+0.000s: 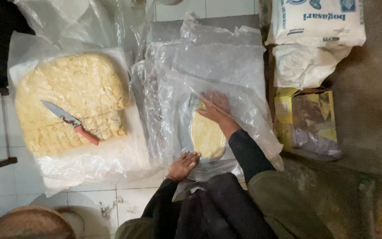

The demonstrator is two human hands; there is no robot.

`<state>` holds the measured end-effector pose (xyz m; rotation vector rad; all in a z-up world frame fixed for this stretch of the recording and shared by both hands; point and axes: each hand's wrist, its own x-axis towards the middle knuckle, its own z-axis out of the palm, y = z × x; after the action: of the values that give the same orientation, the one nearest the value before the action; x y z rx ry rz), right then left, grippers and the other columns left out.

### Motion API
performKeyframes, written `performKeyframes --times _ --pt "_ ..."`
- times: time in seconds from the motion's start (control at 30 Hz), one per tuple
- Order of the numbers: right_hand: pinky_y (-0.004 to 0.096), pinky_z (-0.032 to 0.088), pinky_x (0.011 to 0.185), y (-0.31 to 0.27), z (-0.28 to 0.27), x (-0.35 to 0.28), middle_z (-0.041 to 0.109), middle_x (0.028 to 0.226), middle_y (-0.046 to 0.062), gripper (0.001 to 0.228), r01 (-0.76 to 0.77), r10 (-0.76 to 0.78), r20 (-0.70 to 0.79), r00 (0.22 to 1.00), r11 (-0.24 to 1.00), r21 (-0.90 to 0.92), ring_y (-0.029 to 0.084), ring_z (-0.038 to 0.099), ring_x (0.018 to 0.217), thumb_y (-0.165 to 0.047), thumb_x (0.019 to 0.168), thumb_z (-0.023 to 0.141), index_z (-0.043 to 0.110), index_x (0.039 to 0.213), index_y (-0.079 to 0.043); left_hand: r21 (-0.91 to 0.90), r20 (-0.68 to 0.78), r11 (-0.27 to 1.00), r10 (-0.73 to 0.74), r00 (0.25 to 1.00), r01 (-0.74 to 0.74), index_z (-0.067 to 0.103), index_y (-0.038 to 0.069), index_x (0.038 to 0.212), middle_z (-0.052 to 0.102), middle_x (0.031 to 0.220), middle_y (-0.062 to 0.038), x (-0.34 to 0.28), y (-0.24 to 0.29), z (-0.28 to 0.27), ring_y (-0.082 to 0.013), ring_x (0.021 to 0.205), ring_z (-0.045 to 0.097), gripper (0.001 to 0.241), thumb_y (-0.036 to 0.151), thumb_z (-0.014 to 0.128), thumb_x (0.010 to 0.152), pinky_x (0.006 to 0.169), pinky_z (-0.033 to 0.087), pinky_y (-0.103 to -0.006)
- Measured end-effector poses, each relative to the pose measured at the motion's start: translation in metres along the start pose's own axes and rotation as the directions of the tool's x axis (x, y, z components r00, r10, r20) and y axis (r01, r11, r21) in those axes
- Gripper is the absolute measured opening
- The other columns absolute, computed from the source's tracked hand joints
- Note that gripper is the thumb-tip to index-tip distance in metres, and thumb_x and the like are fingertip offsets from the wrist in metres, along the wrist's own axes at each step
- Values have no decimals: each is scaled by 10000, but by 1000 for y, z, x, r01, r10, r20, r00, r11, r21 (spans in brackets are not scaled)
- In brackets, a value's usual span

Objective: The person uses a knife to cut small pieces of dough from a larger mass, then picks up the pieces and presses them by hand on a plastic-covered surface to flatten them.

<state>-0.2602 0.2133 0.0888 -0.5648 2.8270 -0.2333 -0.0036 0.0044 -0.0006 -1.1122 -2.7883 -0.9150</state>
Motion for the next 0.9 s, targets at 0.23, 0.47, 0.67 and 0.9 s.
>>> performKeyframes --times 0.23,0.47,0.67,0.9 --pt "524 471 921 -40 9 -81 650 1216 120 686 169 -169 25 985 985 -26 338 622 1129 -587 804 725 589 1312 -147 0 26 1000 -10 1000 10 649 102 1247 546 1536 -50 -5 4 -2 -230 1433 486 305 136 516 974 1211 350 -445" --pt "485 491 833 -59 7 -105 667 1170 93 656 240 -243 -50 969 969 -62 301 642 1035 -536 767 740 622 1272 -136 -5 14 1000 3 1000 -3 653 85 1248 552 1525 -57 -5 6 -1 -236 1426 488 290 141 494 1011 1208 346 -453" --pt "500 478 924 -28 -12 -22 676 1206 70 620 186 -176 -205 963 982 35 291 634 1142 -519 738 769 622 1232 -174 -31 19 1000 5 1000 -4 639 68 1306 544 1536 -65 1 4 -9 -253 1429 490 329 116 459 1034 1203 353 -460" --pt "508 486 891 -40 -4 -56 667 1185 106 654 78 -75 -142 987 997 15 333 628 1123 -547 752 784 613 1254 -164 -33 -18 999 1 1000 -2 656 56 1255 555 1517 -65 -1 2 -2 -262 1412 499 299 130 471 1032 1191 365 -467"
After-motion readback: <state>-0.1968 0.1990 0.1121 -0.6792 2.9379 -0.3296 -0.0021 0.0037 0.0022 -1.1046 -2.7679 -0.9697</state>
